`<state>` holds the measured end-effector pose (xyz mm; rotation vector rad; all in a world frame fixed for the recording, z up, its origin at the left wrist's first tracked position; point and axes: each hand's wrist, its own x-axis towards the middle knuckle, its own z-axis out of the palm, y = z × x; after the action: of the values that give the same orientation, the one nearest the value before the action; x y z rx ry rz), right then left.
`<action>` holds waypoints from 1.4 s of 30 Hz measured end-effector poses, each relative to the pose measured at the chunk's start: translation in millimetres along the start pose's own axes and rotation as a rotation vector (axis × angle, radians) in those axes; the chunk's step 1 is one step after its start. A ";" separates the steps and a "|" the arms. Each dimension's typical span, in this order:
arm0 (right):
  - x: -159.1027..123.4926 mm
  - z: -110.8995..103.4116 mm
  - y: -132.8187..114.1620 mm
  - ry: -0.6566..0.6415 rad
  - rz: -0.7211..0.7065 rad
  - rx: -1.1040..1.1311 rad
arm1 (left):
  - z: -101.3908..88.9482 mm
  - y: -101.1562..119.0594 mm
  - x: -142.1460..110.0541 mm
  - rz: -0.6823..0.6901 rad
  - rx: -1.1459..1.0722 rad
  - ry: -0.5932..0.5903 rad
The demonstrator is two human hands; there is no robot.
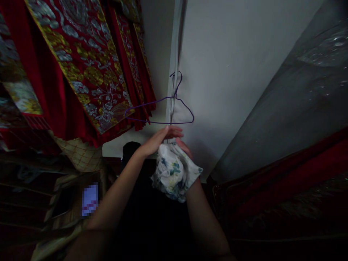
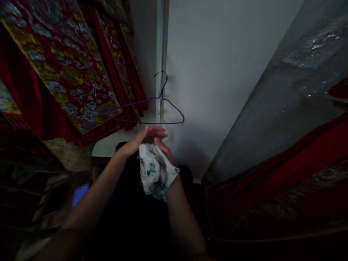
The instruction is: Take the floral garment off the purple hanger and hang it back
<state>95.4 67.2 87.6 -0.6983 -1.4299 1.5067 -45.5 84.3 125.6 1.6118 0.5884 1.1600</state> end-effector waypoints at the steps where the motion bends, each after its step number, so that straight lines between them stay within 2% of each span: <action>1: -0.6 1.9 -2.3 0.008 0.003 0.062 | -2.0 -10.9 1.3 -0.138 -0.050 -0.077; 3: -1.7 1.3 -8.8 -0.072 0.108 0.189 | -6.2 -30.8 -5.4 -0.305 -0.105 -0.098; 4: -1.7 -1.8 -13.5 -0.146 0.191 0.197 | -9.9 -38.2 -12.9 -0.319 -0.087 -0.057; 6: 0.6 -14.4 -26.7 -0.290 0.336 0.113 | -23.2 -45.1 -33.1 -0.246 0.075 0.024; 7: 2.8 -23.8 -34.8 -0.363 0.382 0.027 | -32.8 -44.2 -44.1 -0.190 0.209 0.023; 10: 11.6 -61.8 -61.3 -0.611 0.427 -0.336 | -68.4 -29.3 -72.0 -0.048 0.667 -0.111; 12: 19.2 -90.0 -75.9 -0.678 0.360 -0.587 | -91.4 -16.7 -83.1 -0.018 0.887 -0.185; 14: 29.7 -113.8 -84.1 -0.584 0.231 -0.761 | -110.0 -7.2 -87.6 -0.022 1.005 -0.190; 17: 53.5 -131.7 -80.4 -0.275 -0.016 -0.846 | -129.4 0.4 -83.1 -0.057 0.980 -0.091; 20: 82.5 -128.8 -60.1 0.017 -0.267 -0.990 | -140.8 4.5 -69.8 -0.170 0.829 0.089; 22: 99.1 -122.7 -42.7 0.110 -0.357 -1.102 | -144.7 7.4 -59.8 -0.273 0.788 0.175; 24: 108.7 -119.5 -27.2 0.100 -0.376 -1.126 | -146.1 11.4 -51.1 -0.350 0.826 0.180; 27: 105.4 -124.9 -16.0 0.060 -0.366 -1.107 | -145.7 19.7 -42.0 -0.303 0.927 0.136; 30: 85.1 -138.5 -23.5 0.145 -0.356 -1.184 | -142.2 30.3 -37.1 -0.152 1.028 0.157; 33: 61.4 -150.8 -43.2 0.209 -0.303 -1.241 | -129.9 44.2 -34.4 -0.075 1.110 0.183; 35: 48.2 -154.1 -56.9 0.209 -0.257 -1.248 | -113.7 55.9 -31.7 -0.027 1.037 0.204; 37: 37.3 -151.0 -67.8 0.178 -0.225 -1.226 | -93.0 68.8 -26.1 0.055 0.870 0.236; 40: 23.9 -131.4 -77.0 0.117 -0.219 -1.152 | -65.5 84.4 -9.3 0.181 0.676 0.233; 42: 16.9 -111.4 -79.2 0.083 -0.234 -1.153 | -58.6 88.7 6.9 0.225 0.626 0.220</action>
<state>204.3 125.1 148.9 -1.1695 -2.1797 0.3456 -109.6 84.3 210.7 2.1312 1.0046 1.4189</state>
